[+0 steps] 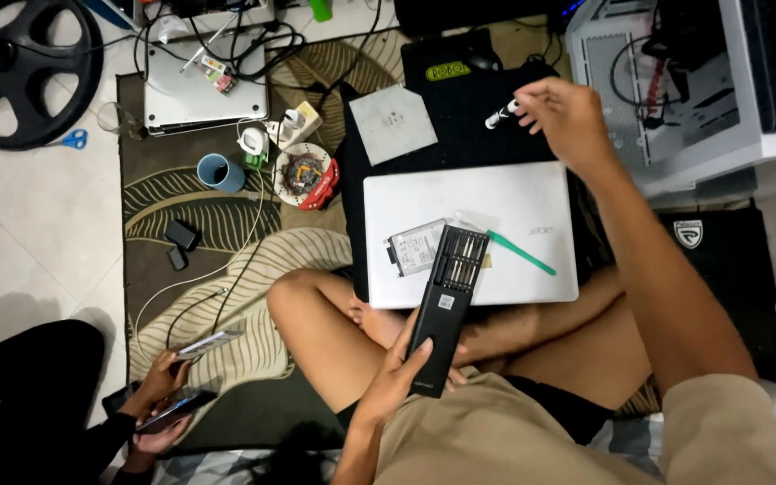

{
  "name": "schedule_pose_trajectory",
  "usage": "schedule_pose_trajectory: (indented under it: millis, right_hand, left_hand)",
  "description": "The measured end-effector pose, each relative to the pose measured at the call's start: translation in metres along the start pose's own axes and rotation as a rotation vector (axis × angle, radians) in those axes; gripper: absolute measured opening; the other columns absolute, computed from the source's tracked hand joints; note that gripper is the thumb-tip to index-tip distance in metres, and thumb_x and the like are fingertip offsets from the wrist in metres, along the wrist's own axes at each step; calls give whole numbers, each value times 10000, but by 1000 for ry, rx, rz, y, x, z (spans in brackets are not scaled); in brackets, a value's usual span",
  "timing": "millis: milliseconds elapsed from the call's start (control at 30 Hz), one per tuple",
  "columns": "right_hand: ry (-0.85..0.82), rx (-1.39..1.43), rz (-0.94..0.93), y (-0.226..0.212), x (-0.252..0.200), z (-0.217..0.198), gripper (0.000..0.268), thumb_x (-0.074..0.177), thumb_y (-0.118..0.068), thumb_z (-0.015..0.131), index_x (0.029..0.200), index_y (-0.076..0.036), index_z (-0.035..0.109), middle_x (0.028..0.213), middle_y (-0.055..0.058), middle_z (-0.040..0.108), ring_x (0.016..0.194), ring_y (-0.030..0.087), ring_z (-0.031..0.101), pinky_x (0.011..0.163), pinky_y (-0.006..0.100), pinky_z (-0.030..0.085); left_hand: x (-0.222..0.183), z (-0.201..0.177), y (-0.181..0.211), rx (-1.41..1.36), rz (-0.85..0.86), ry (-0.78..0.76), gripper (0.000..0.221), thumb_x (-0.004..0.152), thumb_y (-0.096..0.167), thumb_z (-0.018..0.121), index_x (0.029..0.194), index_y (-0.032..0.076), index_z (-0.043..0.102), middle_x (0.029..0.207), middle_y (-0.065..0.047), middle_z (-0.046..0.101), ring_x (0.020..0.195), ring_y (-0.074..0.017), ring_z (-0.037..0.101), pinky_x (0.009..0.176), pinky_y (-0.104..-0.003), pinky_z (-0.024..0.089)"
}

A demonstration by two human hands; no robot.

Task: Repairing and cleaning a hard drive component using a screwdriver and a toothbrush

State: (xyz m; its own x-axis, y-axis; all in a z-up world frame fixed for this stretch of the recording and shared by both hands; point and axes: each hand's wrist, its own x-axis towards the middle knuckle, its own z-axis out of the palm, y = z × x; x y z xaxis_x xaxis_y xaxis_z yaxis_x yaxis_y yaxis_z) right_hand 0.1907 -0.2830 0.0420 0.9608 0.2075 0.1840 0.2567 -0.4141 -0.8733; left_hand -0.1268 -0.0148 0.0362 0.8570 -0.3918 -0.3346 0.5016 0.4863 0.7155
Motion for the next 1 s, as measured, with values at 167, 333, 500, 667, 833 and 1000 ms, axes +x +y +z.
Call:
schedule_pose_trajectory:
  millis: [167, 333, 500, 667, 833, 1000]
  right_hand:
    - [172, -128, -286, -17, -3, 26, 77, 1037, 58, 710, 1100, 69, 753, 1026, 139, 661, 803, 181, 581, 704, 269, 498]
    - [148, 49, -189, 0, 3, 56, 157, 1123, -72, 538, 1200, 20, 640, 1163, 107, 709, 965, 153, 657, 850, 275, 534]
    - [210, -8, -296, -18, 10, 68, 109, 1089, 12, 488, 1003, -9, 553, 948, 54, 549, 816, 173, 489, 781, 295, 423]
    - [124, -472, -389, 11, 16, 73, 81, 1023, -53, 584, 1028, -62, 664, 871, 63, 692, 621, 219, 572, 682, 364, 481]
    - [84, -738, -425, 28, 14, 81, 59, 1024, -150, 685, 987, -105, 674, 680, 71, 582, 448, 243, 504, 479, 407, 489]
    - [96, -716, -362, 27, 13, 83, 116, 1069, -106, 569, 1041, -32, 484, 766, 148, 699, 510, 319, 634, 498, 421, 519]
  left_hand:
    - [1, 0, 2, 22, 29, -13, 685, 1063, 164, 459, 1663, 77, 141, 1202, -248, 679, 821, -260, 716, 653, -299, 586]
    - [-1, -3, -5, 14, 44, -10, 658, 1070, 178, 470, 1650, 81, 175, 1199, -221, 665, 794, -256, 708, 673, -330, 593]
    - [-2, -7, -4, -14, 28, 48, 670, 1055, 155, 476, 1646, 81, 170, 1213, -232, 662, 785, -258, 694, 666, -330, 597]
    - [-2, -11, -9, -18, 7, 99, 698, 1033, 164, 509, 1642, 89, 176, 1340, -219, 619, 805, -227, 676, 668, -322, 598]
    - [-1, -13, -12, 22, 11, 110, 681, 1029, 149, 510, 1634, 84, 203, 1409, -171, 572, 804, -206, 653, 677, -324, 602]
    - [-1, -13, -14, -38, 7, 99, 687, 1028, 132, 508, 1634, 79, 190, 1390, -223, 577, 788, -248, 686, 657, -336, 607]
